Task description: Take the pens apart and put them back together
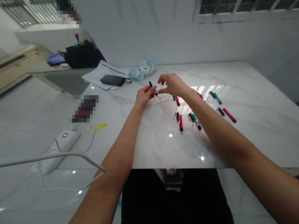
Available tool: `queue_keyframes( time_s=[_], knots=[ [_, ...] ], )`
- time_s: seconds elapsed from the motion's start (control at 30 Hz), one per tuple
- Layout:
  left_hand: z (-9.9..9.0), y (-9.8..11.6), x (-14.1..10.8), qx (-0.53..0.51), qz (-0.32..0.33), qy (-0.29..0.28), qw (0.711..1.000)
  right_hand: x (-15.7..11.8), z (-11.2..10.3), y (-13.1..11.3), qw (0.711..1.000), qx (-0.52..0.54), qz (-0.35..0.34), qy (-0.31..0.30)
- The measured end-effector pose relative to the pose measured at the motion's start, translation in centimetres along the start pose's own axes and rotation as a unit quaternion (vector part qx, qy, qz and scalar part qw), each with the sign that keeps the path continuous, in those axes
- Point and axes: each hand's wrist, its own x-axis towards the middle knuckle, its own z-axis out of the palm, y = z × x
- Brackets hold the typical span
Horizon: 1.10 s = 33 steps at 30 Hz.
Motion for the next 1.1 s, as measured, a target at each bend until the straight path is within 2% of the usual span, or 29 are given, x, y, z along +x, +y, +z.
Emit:
queue_keyframes(
  time_s=[0.13,0.27,0.37,0.47,0.57,0.73,0.83,0.93,1.0,1.1],
  knots=[
    [0.0,-0.3,0.2,0.015,0.018,0.017,1.0,0.2,1.9,1.0,0.996,-0.029,0.029,-0.082],
    [-0.2,-0.5,0.3,0.019,0.022,0.007,1.0,0.2,3.4,1.2,0.994,-0.022,0.022,-0.1],
    [-0.2,-0.6,0.3,0.019,0.018,0.007,1.0,0.3,3.4,1.7,0.997,0.01,0.025,-0.073],
    [-0.1,-0.7,0.3,0.027,0.018,0.005,0.999,0.6,2.5,2.4,0.997,0.07,0.037,0.007],
    [0.3,-0.8,0.0,0.031,0.026,0.002,0.999,0.8,1.5,3.0,0.984,0.158,0.042,0.075],
    [0.9,-1.0,-0.8,0.066,0.033,-0.024,0.997,1.1,0.3,3.1,0.96,0.244,0.032,0.132],
    [0.8,-1.4,-1.4,0.099,0.071,-0.033,0.992,1.1,-0.1,2.8,0.961,0.233,0.024,0.145],
    [0.2,-2.0,-2.0,0.127,0.134,0.005,0.983,1.0,-0.7,2.3,0.966,0.218,0.009,0.14],
    [-0.1,-2.5,-2.1,0.145,0.174,0.02,0.974,0.9,-0.9,1.7,0.968,0.214,0.001,0.128],
    [-0.3,-3.0,-2.0,0.181,0.225,0.006,0.957,0.8,-1.2,0.9,0.971,0.221,-0.011,0.093]
  ],
)
